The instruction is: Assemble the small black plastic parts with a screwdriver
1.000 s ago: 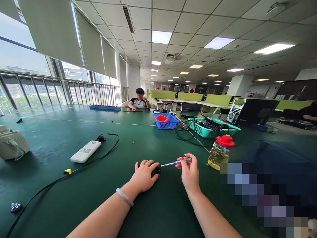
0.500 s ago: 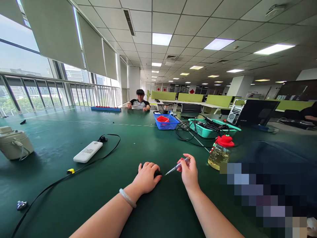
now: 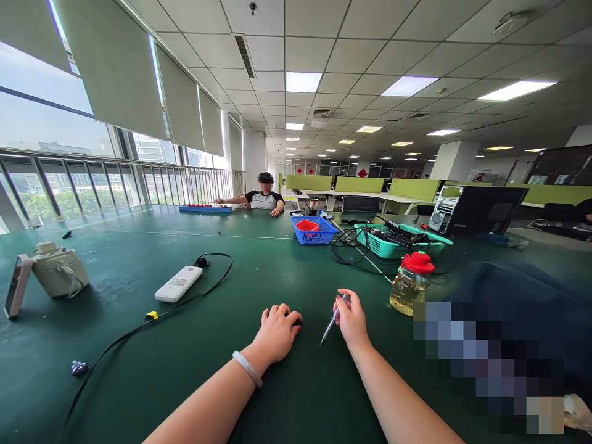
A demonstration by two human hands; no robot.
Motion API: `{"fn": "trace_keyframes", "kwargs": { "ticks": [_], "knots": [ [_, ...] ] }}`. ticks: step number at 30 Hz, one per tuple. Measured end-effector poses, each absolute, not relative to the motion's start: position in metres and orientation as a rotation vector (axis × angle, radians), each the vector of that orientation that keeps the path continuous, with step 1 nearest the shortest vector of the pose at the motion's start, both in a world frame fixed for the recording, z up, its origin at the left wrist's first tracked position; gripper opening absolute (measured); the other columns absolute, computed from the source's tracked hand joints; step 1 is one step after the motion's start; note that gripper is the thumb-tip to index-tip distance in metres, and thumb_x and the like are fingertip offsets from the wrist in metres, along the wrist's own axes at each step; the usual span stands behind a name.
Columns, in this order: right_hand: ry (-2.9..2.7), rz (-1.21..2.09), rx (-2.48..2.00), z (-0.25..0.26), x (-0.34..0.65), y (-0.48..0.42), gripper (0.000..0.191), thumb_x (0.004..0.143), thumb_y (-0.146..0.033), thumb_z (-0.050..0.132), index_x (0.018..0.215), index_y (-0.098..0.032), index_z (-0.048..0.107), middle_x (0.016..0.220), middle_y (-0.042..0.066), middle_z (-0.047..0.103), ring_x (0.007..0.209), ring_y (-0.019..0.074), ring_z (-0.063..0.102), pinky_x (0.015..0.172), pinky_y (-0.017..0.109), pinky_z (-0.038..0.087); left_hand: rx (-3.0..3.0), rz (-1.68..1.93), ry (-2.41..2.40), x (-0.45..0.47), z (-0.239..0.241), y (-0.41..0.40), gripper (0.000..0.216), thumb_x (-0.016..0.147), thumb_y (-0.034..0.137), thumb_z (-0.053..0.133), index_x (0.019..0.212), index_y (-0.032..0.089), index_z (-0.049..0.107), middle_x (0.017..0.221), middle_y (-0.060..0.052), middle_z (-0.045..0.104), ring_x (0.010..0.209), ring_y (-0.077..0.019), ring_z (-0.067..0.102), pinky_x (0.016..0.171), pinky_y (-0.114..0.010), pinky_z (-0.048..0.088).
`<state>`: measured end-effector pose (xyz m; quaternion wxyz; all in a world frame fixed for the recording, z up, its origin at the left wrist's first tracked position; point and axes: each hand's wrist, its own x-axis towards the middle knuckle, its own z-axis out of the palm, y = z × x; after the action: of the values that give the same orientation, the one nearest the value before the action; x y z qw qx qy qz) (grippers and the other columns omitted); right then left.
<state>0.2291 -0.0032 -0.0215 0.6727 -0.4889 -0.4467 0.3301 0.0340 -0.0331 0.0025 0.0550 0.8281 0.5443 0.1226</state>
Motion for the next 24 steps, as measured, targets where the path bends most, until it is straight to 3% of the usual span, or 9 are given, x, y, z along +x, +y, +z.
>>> {"fn": "trace_keyframes", "kwargs": {
  "ticks": [8, 14, 17, 20, 24],
  "knots": [
    [-1.106, 0.647, -1.211, -0.014, 0.222, -0.009, 0.03, 0.077, -0.052, 0.055, 0.082, -0.023, 0.053, 0.05, -0.008, 0.048, 0.045, 0.0136, 0.046, 0.044, 0.023, 0.037, 2.287, 0.252, 2.004, -0.068, 0.008, -0.054, 0.031, 0.093, 0.036, 0.039, 0.113, 0.034, 0.063, 0.118, -0.006, 0.056, 0.114, -0.0259, 0.05, 0.098, -0.045, 0.037],
    [-1.241, 0.664, -1.377, 0.042, 0.21, 0.0, 0.03, 0.065, -0.041, 0.068, 0.059, -0.024, 0.044, 0.047, -0.007, 0.045, 0.043, 0.0131, 0.043, 0.043, 0.023, 0.033, 1.984, 0.187, 2.357, -0.158, 0.009, -0.052, 0.039, 0.093, 0.039, 0.033, 0.121, 0.034, 0.06, 0.129, -0.011, 0.054, 0.124, -0.0341, 0.045, 0.099, -0.06, 0.032],
    [-1.387, 0.722, -1.38, 0.076, 0.223, -0.054, 0.032, 0.062, -0.038, 0.073, 0.054, -0.023, 0.045, 0.045, -0.007, 0.045, 0.042, 0.0116, 0.039, 0.041, 0.023, 0.029, 1.955, 0.201, 2.429, -0.183, 0.007, -0.053, 0.042, 0.092, 0.038, 0.031, 0.121, 0.033, 0.061, 0.137, -0.01, 0.05, 0.128, -0.0356, 0.042, 0.101, -0.062, 0.03],
    [-1.525, 0.535, -1.359, 0.093, 0.249, -0.146, 0.036, 0.075, -0.048, 0.065, 0.057, -0.024, 0.044, 0.048, -0.005, 0.041, 0.043, 0.0119, 0.035, 0.039, 0.024, 0.026, 1.951, 0.29, 2.484, -0.198, 0.004, -0.053, 0.043, 0.089, 0.04, 0.034, 0.117, 0.03, 0.064, 0.138, -0.008, 0.052, 0.128, -0.035, 0.043, 0.103, -0.057, 0.032],
    [-1.404, 0.292, -1.479, 0.094, 0.266, -0.194, 0.035, 0.078, -0.05, 0.062, 0.059, -0.026, 0.047, 0.045, -0.005, 0.038, 0.038, 0.0128, 0.036, 0.037, 0.025, 0.027, 1.938, 0.424, 2.486, -0.202, 0.006, -0.051, 0.045, 0.085, 0.041, 0.038, 0.116, 0.025, 0.067, 0.131, -0.009, 0.059, 0.123, -0.0341, 0.049, 0.101, -0.046, 0.039]
  ]
}}
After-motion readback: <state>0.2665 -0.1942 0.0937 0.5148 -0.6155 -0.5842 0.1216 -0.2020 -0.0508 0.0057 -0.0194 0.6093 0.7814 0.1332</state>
